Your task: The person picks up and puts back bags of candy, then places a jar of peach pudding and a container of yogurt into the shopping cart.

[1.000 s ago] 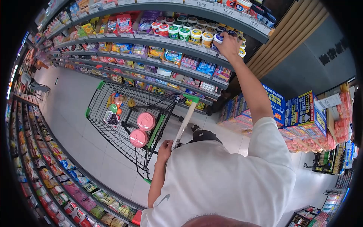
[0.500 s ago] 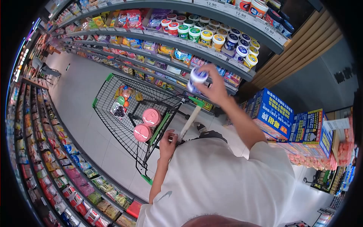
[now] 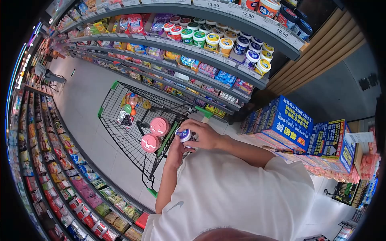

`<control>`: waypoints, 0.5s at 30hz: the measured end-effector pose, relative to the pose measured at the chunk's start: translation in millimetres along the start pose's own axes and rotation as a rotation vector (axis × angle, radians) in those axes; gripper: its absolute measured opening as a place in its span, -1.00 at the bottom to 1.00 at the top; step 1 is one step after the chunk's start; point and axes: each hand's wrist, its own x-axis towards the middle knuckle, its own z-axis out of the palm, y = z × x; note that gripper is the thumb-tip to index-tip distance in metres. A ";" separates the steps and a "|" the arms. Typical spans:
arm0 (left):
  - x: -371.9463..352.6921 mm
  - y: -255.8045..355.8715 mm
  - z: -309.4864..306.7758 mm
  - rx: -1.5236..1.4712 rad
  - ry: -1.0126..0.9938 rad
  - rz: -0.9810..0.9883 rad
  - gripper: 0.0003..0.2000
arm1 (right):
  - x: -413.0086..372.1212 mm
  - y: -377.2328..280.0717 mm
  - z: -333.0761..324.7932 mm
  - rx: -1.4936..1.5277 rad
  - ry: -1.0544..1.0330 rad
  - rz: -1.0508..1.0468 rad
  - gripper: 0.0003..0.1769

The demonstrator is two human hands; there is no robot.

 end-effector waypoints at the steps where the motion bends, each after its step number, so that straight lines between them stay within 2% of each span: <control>1: 2.2 -0.2 -0.4 -0.009 -0.006 -0.022 -0.38 | -0.7 -0.7 -2.3 0.008 -0.001 0.019 -0.45; 6: 6.6 7.0 12.1 -0.065 0.007 -0.085 -0.38 | -4.2 -3.5 -9.4 0.012 -0.015 0.070 -0.38; 9: 5.8 10.7 24.1 -0.084 0.056 -0.060 -0.39 | -5.4 -6.3 -15.1 0.123 -0.064 0.146 -0.36; 12: 7.2 7.3 25.4 -0.127 0.059 -0.036 -0.38 | -5.4 -4.7 -17.5 0.072 -0.093 0.117 -0.36; 15: 7.5 6.3 27.6 -0.134 0.071 -0.030 -0.30 | -4.9 -8.6 -21.3 0.088 -0.114 0.138 -0.36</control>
